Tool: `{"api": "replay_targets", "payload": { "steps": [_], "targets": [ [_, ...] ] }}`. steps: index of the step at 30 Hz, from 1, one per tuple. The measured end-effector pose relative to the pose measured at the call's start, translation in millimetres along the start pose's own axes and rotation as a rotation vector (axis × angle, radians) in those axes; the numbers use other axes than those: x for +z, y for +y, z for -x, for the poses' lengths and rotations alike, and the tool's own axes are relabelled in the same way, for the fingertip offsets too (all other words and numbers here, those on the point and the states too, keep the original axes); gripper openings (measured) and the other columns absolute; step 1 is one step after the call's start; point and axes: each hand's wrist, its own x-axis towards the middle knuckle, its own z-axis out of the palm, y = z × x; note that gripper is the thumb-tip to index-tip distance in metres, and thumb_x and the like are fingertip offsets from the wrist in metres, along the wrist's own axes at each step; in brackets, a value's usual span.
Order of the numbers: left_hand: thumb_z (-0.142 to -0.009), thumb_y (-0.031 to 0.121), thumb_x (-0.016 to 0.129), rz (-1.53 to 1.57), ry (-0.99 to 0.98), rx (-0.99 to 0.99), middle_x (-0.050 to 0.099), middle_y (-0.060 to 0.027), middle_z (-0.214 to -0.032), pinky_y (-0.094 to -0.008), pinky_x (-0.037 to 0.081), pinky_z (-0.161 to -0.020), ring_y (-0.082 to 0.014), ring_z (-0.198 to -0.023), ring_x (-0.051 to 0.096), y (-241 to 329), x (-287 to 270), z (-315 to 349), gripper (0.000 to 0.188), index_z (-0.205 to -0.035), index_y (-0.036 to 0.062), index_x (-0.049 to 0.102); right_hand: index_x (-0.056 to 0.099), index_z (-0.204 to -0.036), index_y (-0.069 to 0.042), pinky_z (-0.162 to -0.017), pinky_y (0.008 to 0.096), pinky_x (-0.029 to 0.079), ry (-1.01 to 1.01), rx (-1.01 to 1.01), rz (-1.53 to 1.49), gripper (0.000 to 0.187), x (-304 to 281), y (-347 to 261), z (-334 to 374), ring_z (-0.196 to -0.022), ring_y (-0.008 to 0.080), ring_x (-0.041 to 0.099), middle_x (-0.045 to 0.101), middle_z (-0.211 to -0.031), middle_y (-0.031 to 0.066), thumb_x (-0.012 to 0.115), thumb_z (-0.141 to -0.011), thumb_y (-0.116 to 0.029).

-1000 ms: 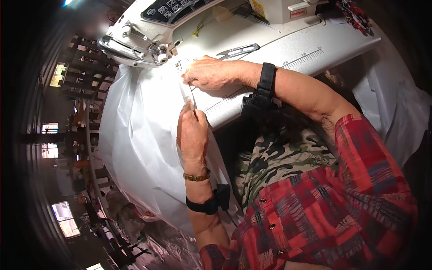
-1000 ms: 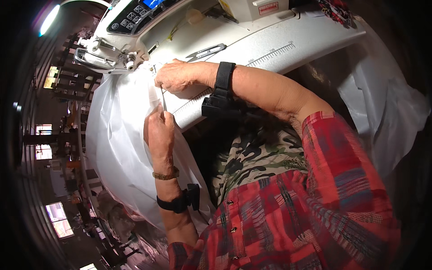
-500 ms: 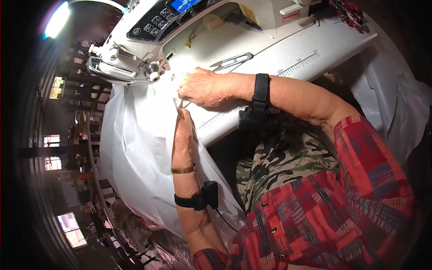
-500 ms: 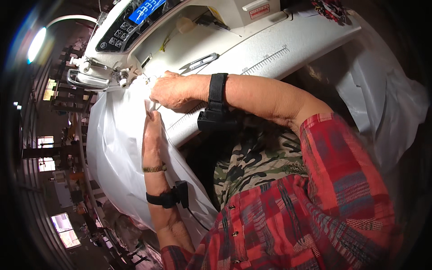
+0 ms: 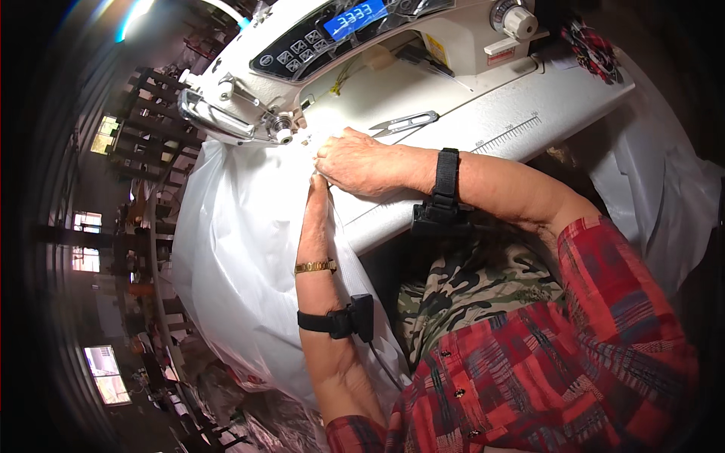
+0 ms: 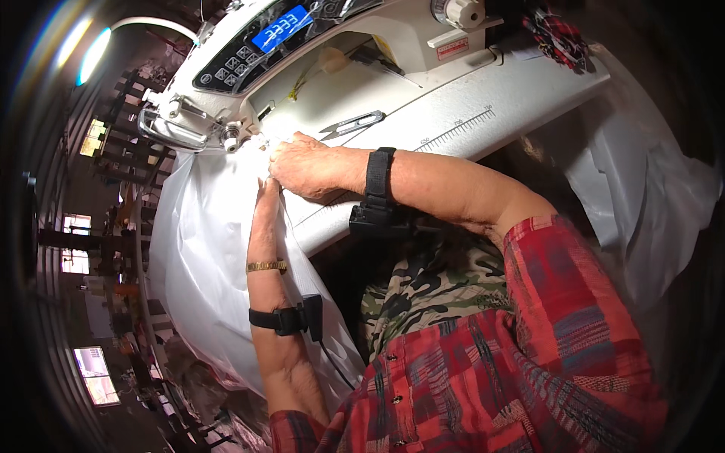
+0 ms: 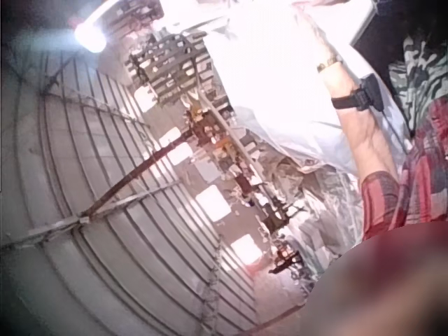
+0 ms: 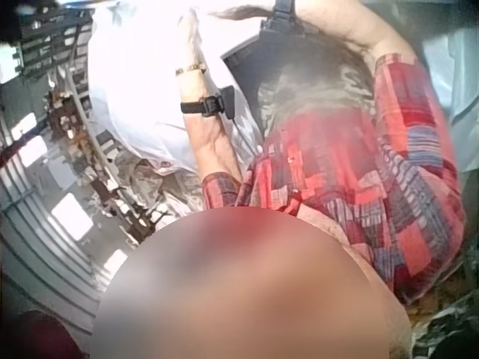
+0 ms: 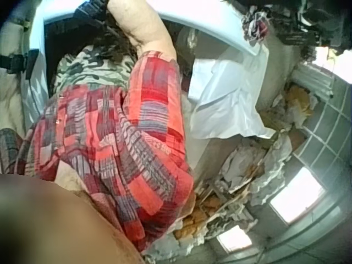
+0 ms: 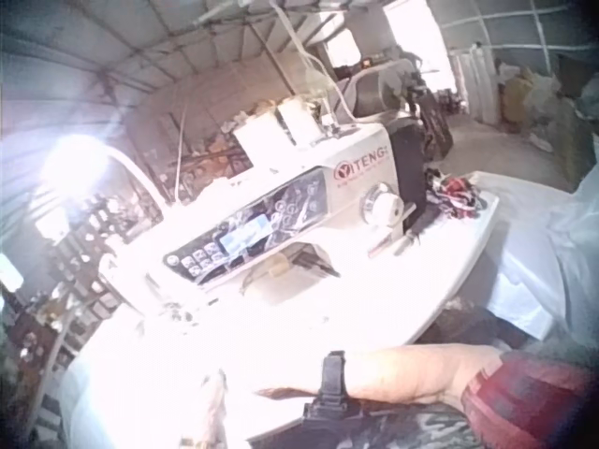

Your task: Sewing large sheets of white plastic using an industrial sewing machine.

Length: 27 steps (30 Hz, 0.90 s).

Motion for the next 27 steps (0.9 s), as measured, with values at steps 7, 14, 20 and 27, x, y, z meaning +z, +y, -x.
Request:
{"api": "replay_targets", "payload": {
  "steps": [7, 14, 20, 27],
  "targets": [
    [-0.093, 0.018, 0.055, -0.051, 0.072, -0.016, 0.063, -0.0224, -0.095, -0.0403, 0.047, -0.087, -0.0330, -0.086, 0.059, 4.6, 7.5, -4.3, 0.033, -0.118, -0.0028, 0.061, 0.063, -0.094, -0.002, -0.085, 0.0405, 0.043, 0.043, -0.017, 0.015, 0.023, 0.7, 2.7, -0.2, -0.095, 0.0268, 0.059, 0.062, -0.092, 0.0112, 0.050, -0.094, -0.021],
    [-0.091, 0.018, 0.060, 0.070, -0.201, 0.153, 0.064, -0.0271, -0.100, -0.0394, 0.048, -0.082, -0.0366, -0.091, 0.063, 80.0, -67.6, 48.7, 0.031, -0.108, -0.0075, 0.058, 0.061, -0.105, 0.000, -0.090, 0.0420, 0.043, 0.033, -0.057, 0.030, 0.024, -2.3, 4.7, 2.2, -0.100, 0.0294, 0.058, 0.063, -0.097, 0.0139, 0.054, -0.089, -0.017],
    [-0.091, -0.005, 0.050, 0.216, -0.277, 0.241, 0.064, -0.0231, -0.119, -0.0362, 0.047, -0.096, -0.0304, -0.113, 0.063, 72.5, -197.7, 83.4, 0.036, -0.126, -0.0017, 0.059, 0.056, -0.122, -0.001, -0.099, 0.0425, 0.039, -0.032, -0.015, -0.040, 0.036, -6.1, 10.0, 10.9, -0.110, 0.0293, 0.055, 0.060, -0.111, 0.0163, 0.053, -0.093, -0.022],
    [-0.094, 0.042, 0.056, -0.486, -0.077, -0.315, 0.057, -0.0259, -0.127, -0.0445, 0.043, -0.101, -0.0396, -0.116, 0.055, -106.1, -216.9, 5.6, 0.057, -0.127, -0.0053, 0.054, 0.057, -0.118, -0.003, -0.088, 0.0441, 0.045, 0.073, -0.044, 0.031, 0.034, -6.7, 14.5, 20.6, -0.103, 0.0297, 0.059, 0.063, -0.102, 0.0140, 0.056, -0.092, -0.025]
  ]
}}
